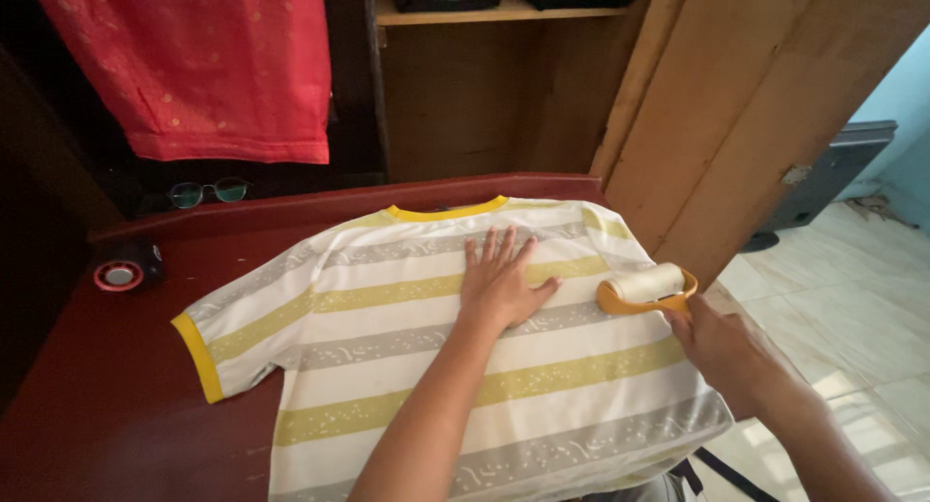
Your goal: The person uses a lint roller to remove lint from a striped t-shirt laid on a table. They roll the tool across the back and front of the shirt, then flip the shirt over to continue cleaning the other side.
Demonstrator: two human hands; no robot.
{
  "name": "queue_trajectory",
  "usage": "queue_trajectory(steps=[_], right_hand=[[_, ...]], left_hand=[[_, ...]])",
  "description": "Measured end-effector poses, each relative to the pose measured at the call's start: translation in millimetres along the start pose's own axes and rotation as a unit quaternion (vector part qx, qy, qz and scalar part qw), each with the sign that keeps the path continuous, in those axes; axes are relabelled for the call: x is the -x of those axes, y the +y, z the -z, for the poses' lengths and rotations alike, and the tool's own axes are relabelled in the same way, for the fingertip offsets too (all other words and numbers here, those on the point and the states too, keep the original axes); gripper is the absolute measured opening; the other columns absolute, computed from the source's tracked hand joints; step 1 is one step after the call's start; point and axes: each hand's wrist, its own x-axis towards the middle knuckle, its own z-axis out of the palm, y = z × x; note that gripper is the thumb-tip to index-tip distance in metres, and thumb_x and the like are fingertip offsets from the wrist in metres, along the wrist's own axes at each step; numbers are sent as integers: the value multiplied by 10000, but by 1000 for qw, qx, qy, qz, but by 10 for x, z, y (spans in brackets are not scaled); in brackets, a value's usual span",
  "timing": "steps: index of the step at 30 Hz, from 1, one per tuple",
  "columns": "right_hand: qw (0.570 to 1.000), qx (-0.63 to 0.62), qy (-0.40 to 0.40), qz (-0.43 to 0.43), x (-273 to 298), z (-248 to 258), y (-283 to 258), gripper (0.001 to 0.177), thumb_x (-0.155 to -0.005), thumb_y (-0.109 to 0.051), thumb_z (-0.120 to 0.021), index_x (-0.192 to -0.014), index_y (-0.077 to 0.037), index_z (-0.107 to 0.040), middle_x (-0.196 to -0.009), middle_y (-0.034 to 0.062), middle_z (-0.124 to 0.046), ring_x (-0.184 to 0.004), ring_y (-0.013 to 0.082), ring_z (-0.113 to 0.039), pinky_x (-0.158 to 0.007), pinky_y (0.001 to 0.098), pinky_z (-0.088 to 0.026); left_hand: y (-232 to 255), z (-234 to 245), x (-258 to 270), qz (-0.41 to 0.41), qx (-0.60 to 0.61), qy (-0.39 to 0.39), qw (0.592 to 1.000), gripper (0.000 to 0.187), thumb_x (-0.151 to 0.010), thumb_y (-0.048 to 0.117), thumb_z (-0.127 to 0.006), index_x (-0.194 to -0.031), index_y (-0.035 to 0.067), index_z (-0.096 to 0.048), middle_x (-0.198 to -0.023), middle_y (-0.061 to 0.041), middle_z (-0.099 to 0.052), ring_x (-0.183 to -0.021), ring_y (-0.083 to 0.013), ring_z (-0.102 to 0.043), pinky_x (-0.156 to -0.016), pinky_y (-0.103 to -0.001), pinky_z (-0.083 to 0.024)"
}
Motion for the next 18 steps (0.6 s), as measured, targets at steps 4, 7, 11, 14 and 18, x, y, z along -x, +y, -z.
queue_trajectory(steps=[4, 7, 11, 14, 18], right_hand=[[1000, 4, 13, 12, -51, 21, 3, 419, -1021, -446, -457, -1247, -107, -556, -854, 272, -749, -846, 468, -729, -803, 576, -552], [1000, 9, 16, 19, -253, 16, -75, 453, -1030, -445, -458, -1292, -85, -542, -859, 275, -750, -847, 451, -744, -811, 561, -565], [1000, 4, 5, 1, -622, -22, -194, 489, -1038, -437, -460, -1344, -64, -536, -896, 283, -754, -874, 460, -736, -827, 566, -564], [1000, -1, -6, -12, -973, -71, -305, 472, -1034, -419, -453, -1333, -64, -541, -901, 258, -767, -866, 436, -755, -841, 557, -569], [987, 7, 98, 130, -1275, -83, -422, 474, -1034, -412, -484, -1221, 9, -596, -938, 274, -709, -890, 458, -693, -764, 556, -563]], left_hand=[[1, -12, -3, -1, -14, 1, 1000, 880, -885, 735, -472, -1597, 244, -311, -1706, -74, -155, -1580, -297, -73, -1258, -545, 1], [10, 0, -4, 3, -13, -8, 1000, 890, -884, 739, -474, -1601, 244, -295, -1707, -71, -142, -1579, -297, -63, -1258, -536, 2], [14, 7, -8, 7, -13, -19, 1000, 891, -885, 726, -471, -1609, 250, -262, -1709, -59, -111, -1580, -287, -37, -1256, -534, 13], [19, 28, -3, 4, -18, -28, 999, 878, -899, 720, -451, -1613, 250, -253, -1715, -59, -99, -1581, -285, -35, -1254, -548, 11], [44, 71, 34, 7, -9, -27, 1000, 864, -904, 719, -440, -1614, 259, -264, -1714, -60, -110, -1584, -283, -38, -1258, -551, 6]])
